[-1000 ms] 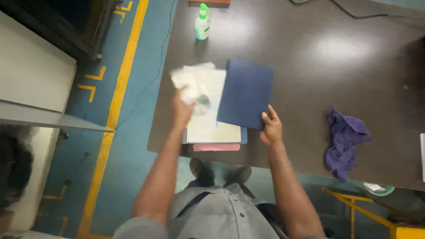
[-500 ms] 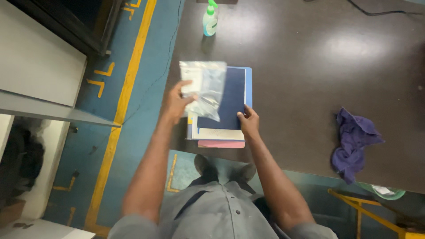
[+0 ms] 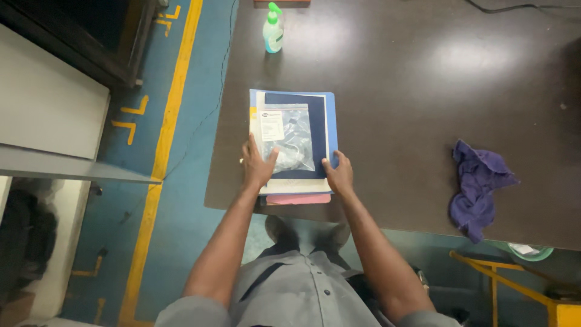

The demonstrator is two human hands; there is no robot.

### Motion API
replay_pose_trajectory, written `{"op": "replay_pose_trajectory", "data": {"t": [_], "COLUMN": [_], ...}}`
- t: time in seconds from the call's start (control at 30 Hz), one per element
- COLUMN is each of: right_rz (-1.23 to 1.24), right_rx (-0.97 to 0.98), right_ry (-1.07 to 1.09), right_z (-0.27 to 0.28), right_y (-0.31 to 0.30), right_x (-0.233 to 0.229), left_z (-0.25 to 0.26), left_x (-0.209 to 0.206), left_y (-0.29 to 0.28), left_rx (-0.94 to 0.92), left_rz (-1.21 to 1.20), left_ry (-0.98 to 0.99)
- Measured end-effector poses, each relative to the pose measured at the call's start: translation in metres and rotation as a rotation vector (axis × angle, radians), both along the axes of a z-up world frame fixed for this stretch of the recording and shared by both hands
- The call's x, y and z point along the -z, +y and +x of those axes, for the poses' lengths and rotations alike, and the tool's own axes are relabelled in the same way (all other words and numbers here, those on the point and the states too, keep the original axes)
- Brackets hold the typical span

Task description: The person retrieves a pink folder from a cabinet and places it on a desk. They then apply liquid from a bottle to a purple cloth and use it to wipe the desk surface and a blue book before organizing the folders on the desk.

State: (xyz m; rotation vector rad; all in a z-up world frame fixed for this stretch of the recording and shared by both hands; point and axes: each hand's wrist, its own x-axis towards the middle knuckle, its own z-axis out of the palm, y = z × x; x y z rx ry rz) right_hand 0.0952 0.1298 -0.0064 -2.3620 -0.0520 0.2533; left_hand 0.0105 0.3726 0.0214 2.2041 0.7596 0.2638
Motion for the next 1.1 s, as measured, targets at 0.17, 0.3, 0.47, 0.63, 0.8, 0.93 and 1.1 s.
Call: {"op": "replay_pose_trajectory", "data": {"t": [0.17, 0.3, 0.47, 0.63, 0.8, 0.93, 1.1], "right_rz": [0.049, 0.046, -0.032, -0.123, -0.07, -0.022, -0.002], "right_rx": [0.018, -0.002, -0.075, -0.1, -0.074, -0.072, -0.047], "right_ry": [0.059, 0.044, -0.038, -0.264, -0.064, -0.003, 0.056], "right_z": [-0.001, -0.002, -0.008, -0.019, -0.008, -0.006, -0.012], "right_y": [-0.002, -0.001, 0.004, 0.009, 0.02, 0.02, 0.03], "right_x": [0.004, 0.015, 0.014, 0.008, 0.001, -0.008, -0.015], "left_z": [-0.004, 0.008, 0.012, 0.007, 0.019, 0.022, 0.026], "left_x": [0.024, 0.011, -0.02, -0.037, -0.04, -0.031, -0.021], "left_y": [0.004, 0.012, 0.007, -0.014, -0.021, -0.021, -0.016], "left_rx": [0.075, 0.111, 0.043, -0.016, -0.043, -0.054, -0.044], "left_rz": [0.035, 0.05, 0.16, 0.275, 0.229, 0.221, 0.215], "left_ry": [0.107, 0.182, 0.188, 0.131, 0.186, 0.137, 0.146]}}
